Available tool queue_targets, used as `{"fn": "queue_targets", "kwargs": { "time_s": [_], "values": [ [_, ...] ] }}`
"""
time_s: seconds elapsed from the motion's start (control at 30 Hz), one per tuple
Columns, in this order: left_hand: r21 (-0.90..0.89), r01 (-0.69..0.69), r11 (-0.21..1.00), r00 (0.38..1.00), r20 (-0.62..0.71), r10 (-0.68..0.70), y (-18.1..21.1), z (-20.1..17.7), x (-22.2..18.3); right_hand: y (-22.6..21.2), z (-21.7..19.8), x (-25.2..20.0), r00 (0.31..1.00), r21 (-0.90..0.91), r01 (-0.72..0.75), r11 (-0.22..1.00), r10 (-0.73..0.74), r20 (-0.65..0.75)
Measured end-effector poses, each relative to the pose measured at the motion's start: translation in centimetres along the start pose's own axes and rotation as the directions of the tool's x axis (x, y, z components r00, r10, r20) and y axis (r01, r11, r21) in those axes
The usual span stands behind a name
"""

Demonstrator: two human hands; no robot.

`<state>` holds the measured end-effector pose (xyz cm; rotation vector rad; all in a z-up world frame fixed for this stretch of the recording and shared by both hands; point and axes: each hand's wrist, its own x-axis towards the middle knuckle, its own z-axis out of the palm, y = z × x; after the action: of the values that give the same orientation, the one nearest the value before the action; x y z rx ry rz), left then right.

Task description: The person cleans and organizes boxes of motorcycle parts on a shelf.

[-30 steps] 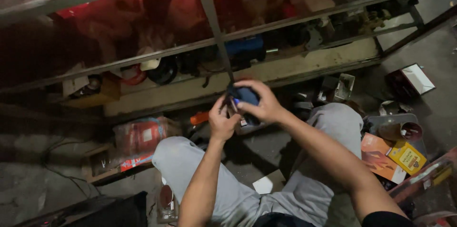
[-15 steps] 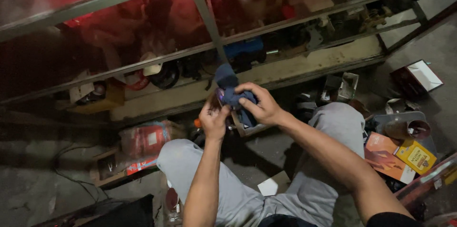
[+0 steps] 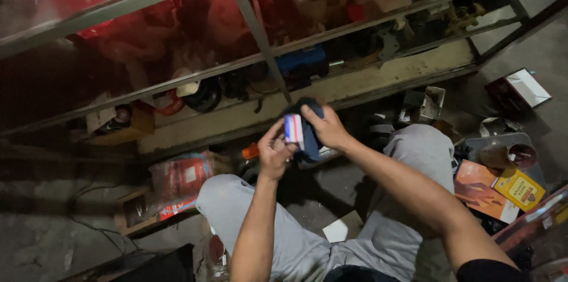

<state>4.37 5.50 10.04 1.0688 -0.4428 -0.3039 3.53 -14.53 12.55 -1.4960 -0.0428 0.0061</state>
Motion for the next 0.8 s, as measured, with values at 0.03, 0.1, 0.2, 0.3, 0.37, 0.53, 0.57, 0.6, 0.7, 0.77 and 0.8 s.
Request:
{"fn": "queue_targets", "kwargs": {
  "time_s": [0.03, 0.1, 0.2, 0.3, 0.37, 0.53, 0.57, 0.6, 0.7, 0.77, 0.8],
  "values": [
    [-0.099, -0.047, 0.994, 0.999, -0.007, 0.047, -0.3, -0.1, 0.2, 1.5, -0.1, 0.0, 0.994, -0.028, -0.063, 0.998, 0.06, -0.092],
    [-0.108, -0.069, 0.992, 0.997, -0.053, 0.064, 2.2, 1.7, 1.1, -0.8, 0.5, -0.7, 0.985, 0.077, 0.088, 0.993, -0.075, -0.153],
    [-0.179, -0.063, 0.982, 0.993, -0.113, 0.043, 3.1, 2.9, 1.5, -3.0, 1.0, -1.9, 0.908, -0.059, 0.391, 0.918, -0.396, -0.135],
    [-0.241, 0.06, 0.969, 0.99, -0.107, -0.088, 0.2, 1.9, 0.9, -4.3, 2.0, -2.1, 0.783, -0.299, 0.6, 0.742, -0.622, 0.027],
    [-0.241, 0.157, 0.958, 0.978, -0.096, -0.185, -1.1, 1.3, 0.3, -5.0, 2.4, -2.1, 0.734, -0.324, 0.657, 0.681, -0.676, 0.067],
    [-0.341, 0.301, 0.891, 0.949, 0.02, -0.313, -0.8, 1.3, -0.1, -5.8, 1.7, -1.6, 0.772, -0.324, 0.62, 0.715, -0.629, 0.088],
    [-0.339, 0.299, 0.892, 0.95, 0.02, -0.311, -1.2, 1.0, -0.2, -6.0, 1.7, -1.4, 0.77, -0.323, 0.622, 0.713, -0.632, 0.089],
    [-0.351, 0.257, 0.9, 0.966, 0.057, -0.253, -1.6, 0.7, -0.3, -6.3, 1.5, -1.2, 0.786, -0.297, 0.611, 0.734, -0.609, 0.109],
    [-0.363, 0.222, 0.905, 0.975, 0.066, -0.213, -1.1, 1.0, -0.2, -6.8, 1.5, -1.1, 0.837, -0.224, 0.547, 0.807, -0.535, 0.115],
    [-0.362, 0.228, 0.904, 0.972, 0.035, -0.231, -1.0, 1.1, -0.3, -5.8, 1.5, -0.9, 0.87, -0.173, 0.492, 0.853, -0.481, 0.106],
    [-0.385, 0.234, 0.893, 0.97, 0.03, -0.242, -1.2, 1.0, -0.6, -4.7, 1.5, -0.8, 0.943, -0.047, 0.332, 0.942, -0.33, 0.049]
  ]
}}
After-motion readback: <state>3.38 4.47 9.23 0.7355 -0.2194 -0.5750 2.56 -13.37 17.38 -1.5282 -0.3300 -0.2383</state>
